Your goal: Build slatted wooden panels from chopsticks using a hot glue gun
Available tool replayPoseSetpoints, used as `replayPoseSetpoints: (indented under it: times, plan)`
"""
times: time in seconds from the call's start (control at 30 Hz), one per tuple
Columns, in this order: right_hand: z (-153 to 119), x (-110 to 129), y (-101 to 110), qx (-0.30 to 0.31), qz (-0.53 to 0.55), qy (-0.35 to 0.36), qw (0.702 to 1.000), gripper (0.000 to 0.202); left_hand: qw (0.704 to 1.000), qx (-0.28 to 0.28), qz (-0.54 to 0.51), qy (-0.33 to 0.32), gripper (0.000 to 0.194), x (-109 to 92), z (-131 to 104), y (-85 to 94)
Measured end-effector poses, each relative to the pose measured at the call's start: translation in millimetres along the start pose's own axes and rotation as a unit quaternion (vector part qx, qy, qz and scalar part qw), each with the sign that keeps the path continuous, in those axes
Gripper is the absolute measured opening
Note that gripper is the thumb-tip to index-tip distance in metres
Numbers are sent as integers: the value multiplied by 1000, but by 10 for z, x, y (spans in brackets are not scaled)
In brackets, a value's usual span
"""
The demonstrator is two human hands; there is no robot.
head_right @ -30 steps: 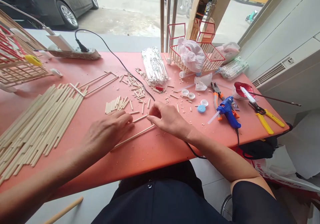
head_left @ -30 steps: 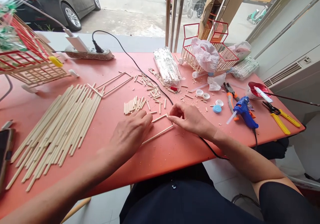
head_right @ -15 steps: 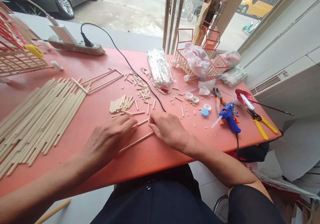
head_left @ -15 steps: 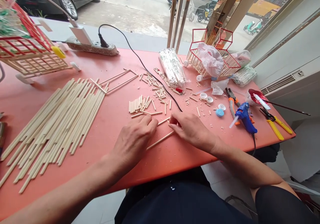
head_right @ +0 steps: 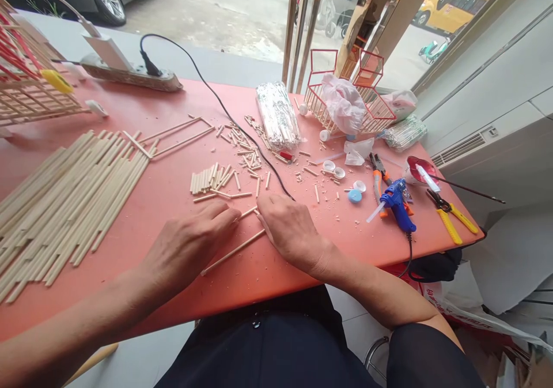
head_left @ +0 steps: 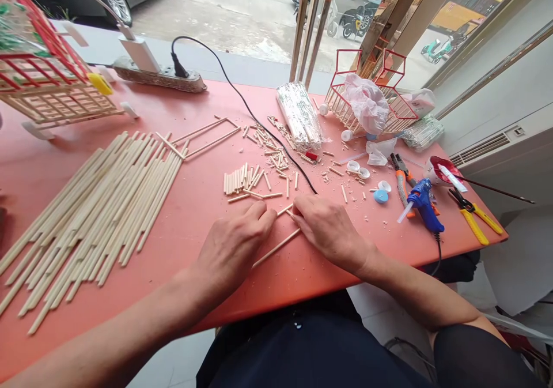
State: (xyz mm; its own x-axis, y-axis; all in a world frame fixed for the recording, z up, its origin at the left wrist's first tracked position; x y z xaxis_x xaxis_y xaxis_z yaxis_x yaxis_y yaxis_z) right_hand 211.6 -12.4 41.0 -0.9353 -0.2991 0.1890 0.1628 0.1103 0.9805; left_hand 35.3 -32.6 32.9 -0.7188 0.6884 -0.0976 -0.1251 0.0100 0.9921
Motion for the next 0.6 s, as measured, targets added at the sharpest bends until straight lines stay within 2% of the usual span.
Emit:
replayPoseSetpoints:
  times: [0.17, 0.27, 0.43, 0.6]
  plan:
    - [-35, -83, 78, -23, 11, -3, 1000, 10, 1000, -24, 11, -10, 30, -6, -10, -5]
    - [-91, -161, 107, -41, 13, -14, 999, 12, 998, -60, 20, -20, 28, -22, -29, -11]
    - [-189, -196, 60, -26, -9, -7, 1000, 16, 984, -157, 19, -86, 31, -77, -53, -18]
    - [-248, -202, 30, -45, -3, 15, 999, 24, 976, -175, 11, -128, 27, -96, -16, -95]
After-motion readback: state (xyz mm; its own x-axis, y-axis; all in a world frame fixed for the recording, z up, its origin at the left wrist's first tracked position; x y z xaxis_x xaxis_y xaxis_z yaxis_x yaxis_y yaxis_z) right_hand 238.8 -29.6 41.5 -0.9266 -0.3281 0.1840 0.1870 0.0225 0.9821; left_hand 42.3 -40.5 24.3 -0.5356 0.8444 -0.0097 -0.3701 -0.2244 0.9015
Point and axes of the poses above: each hand's wrist, its own z-axis towards the middle knuckle, its own y-axis out of the back of the hand, x = y × z, the point moved 3 cm from there along z, towards the middle knuckle, and after that the axes turned 12 degrees about -y, right-handed, at the moved point
